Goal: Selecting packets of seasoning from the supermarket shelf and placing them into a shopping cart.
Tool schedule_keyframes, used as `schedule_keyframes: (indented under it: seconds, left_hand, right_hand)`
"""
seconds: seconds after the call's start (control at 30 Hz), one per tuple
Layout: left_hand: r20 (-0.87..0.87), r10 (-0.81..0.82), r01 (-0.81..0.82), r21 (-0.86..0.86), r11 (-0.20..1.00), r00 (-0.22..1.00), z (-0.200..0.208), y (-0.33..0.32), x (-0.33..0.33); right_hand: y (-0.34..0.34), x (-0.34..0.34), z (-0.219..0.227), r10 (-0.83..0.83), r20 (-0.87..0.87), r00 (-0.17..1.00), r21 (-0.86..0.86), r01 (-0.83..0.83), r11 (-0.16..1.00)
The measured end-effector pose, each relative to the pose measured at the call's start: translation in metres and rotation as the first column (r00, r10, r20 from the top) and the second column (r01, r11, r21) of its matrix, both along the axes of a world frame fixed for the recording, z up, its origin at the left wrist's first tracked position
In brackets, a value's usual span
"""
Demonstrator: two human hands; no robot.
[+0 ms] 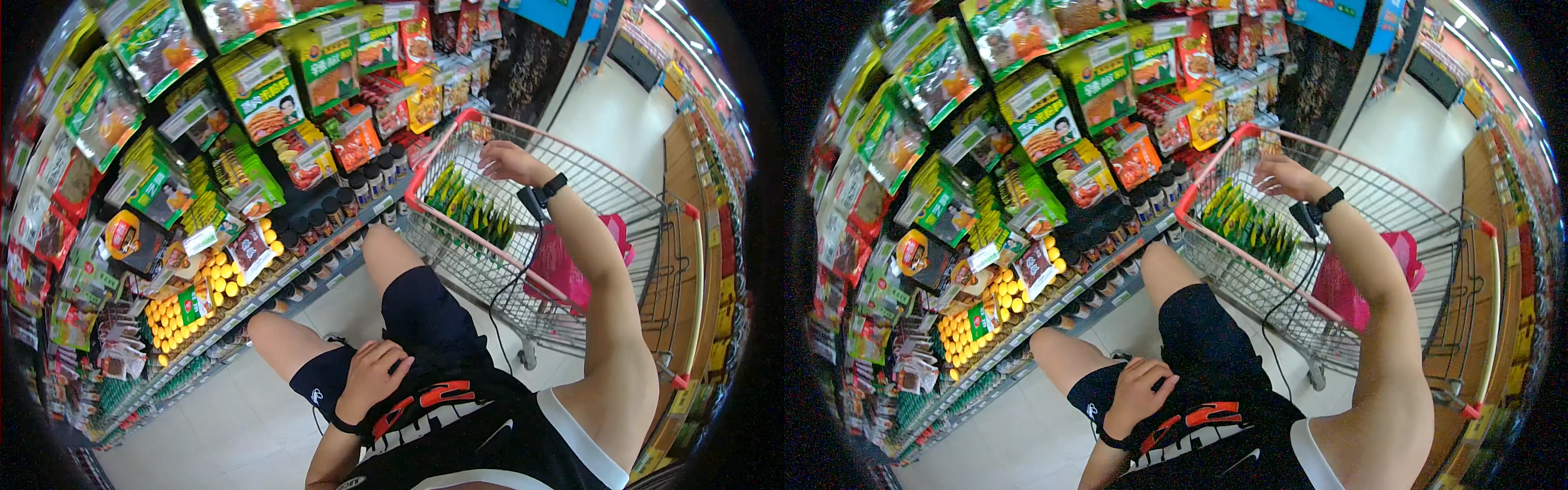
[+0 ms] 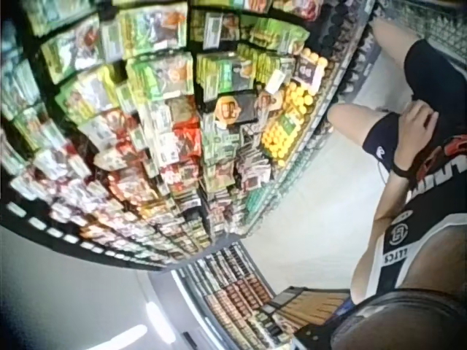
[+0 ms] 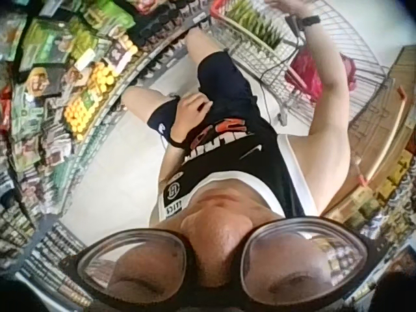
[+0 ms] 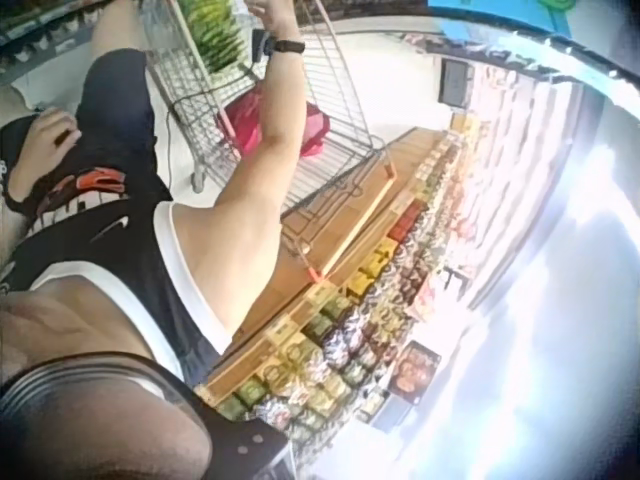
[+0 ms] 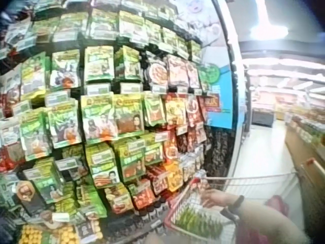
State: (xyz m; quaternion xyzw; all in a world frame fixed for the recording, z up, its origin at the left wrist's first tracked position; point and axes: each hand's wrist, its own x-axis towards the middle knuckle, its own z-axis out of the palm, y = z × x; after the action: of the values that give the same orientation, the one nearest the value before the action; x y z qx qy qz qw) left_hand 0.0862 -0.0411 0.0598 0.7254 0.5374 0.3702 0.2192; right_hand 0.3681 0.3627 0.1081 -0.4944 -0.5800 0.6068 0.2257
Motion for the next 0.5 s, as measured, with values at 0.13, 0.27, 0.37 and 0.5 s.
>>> schedule_keyframes:
  seconds: [0.13,0.27,0.37,0.5]
  left_hand:
    - [-0.044,-0.008,0.008,0.007,1.000,0.999,-0.003,0.006,-0.001]
    - [0.004,0.035,-0.035,-0.057,0.998,0.999,-0.007,0.007,0.005]
    - [0.011,0.034,-0.032,-0.113,0.993,0.999,-0.014,0.005,0.009]
    - [0.027,0.036,-0.032,-0.116,0.993,0.999,-0.022,0.006,0.004]
  right_hand:
    - [0.007,0.040,-0.044,0.195,0.680,0.707,0.001,-0.266,0.964]
    - [-0.002,0.077,-0.074,0.227,0.871,0.436,-0.048,-0.384,0.922]
    - [-0.006,0.093,-0.094,0.175,0.886,0.429,-0.035,-0.314,0.949]
    - [-0.007,0.098,-0.123,-0.035,0.856,0.515,0.104,-0.105,0.989]
